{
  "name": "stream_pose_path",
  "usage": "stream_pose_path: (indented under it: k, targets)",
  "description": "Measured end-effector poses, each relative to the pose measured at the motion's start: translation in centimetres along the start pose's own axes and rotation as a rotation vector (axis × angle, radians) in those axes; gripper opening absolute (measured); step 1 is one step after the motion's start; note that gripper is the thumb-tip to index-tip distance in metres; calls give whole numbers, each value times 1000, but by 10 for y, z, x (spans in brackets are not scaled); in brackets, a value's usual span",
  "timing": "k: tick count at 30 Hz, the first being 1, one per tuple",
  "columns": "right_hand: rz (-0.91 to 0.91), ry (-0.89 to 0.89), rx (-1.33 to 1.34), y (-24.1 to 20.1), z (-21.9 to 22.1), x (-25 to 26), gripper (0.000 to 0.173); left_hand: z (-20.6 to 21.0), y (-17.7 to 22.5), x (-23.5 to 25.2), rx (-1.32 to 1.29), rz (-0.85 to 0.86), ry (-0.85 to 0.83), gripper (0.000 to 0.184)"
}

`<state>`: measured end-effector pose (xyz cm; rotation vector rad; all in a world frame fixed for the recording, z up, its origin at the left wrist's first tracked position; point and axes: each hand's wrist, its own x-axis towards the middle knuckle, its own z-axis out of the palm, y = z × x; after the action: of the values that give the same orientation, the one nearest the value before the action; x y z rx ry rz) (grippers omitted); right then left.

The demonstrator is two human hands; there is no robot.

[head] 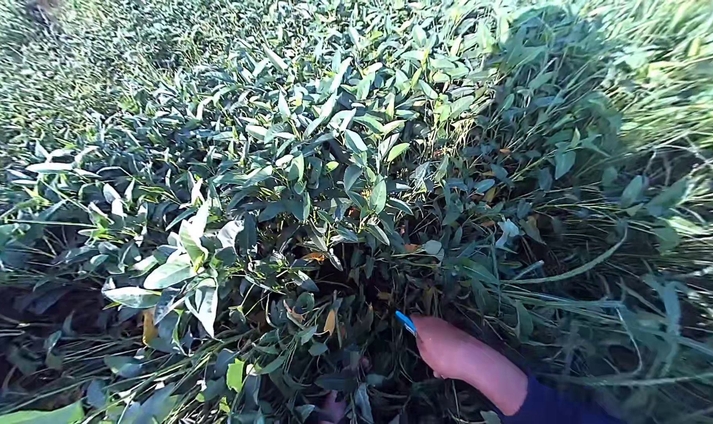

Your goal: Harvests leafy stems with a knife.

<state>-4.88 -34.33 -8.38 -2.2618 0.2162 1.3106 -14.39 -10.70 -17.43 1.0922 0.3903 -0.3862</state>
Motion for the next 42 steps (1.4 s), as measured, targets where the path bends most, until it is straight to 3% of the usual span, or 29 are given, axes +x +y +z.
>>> stream_pose_path:
  k: [3, 6, 10, 13, 14, 15, 17, 19, 21, 23, 26, 28, 32, 35, 37, 39, 42]
  targets:
    - [32, 0, -97, 12, 7, -8, 43, -8, -5, 13, 50, 130, -221, 37]
    - [-36, 69, -27, 5, 0, -17, 43, -3, -11, 8, 76, 162, -233, 38]
    - [-91, 194, -134, -21, -25, -25, 42, 14, -11, -19, 133, 51, -40, 38]
    - [-21, 165, -332, -38, -43, -27, 31, 18, -12, -31, 84, -38, 123, 31]
    - [-7, 140, -376, -43, -50, -31, 28, 13, -20, -31, 63, 10, 159, 27]
    - [-12, 102, -405, -46, -56, -36, 26, -1, -38, -27, 52, 183, 114, 23]
    - [-50, -6, -411, -47, -60, -44, 25, -38, -76, -1, 113, 693, -147, 30]
    - [-55, -63, -414, -44, -49, -47, 24, -8, -40, -13, 78, 439, 11, 25]
    - [-26, -35, -414, -39, -32, -38, 26, 3, -28, -14, -6, 272, 29, 37]
    - [-10, 3, -379, -31, -17, -24, 28, 7, -26, -19, 67, 167, 87, 31]
    - [21, -22, -332, -23, 11, -10, 32, 17, -16, -30, 381, -13, 164, 35]
    - [54, -20, -321, -16, 24, -5, 34, 28, -3, -32, 368, -11, 178, 36]
    - [-72, 53, -103, 11, 4, -23, 38, 13, 20, -25, 224, 211, -36, 31]
    - [-165, 199, 254, 36, -18, -39, 44, 26, 45, -2, 43, 156, -321, 33]
    - [-54, 276, 197, 40, -22, -30, 42, 50, 51, 23, -46, 78, -420, 31]
    - [97, 314, 69, 37, -20, -13, 42, 84, 49, 46, 25, -4, -275, 27]
    - [138, 339, 40, 34, -12, 4, 44, 130, 36, 71, 439, -204, 11, 32]
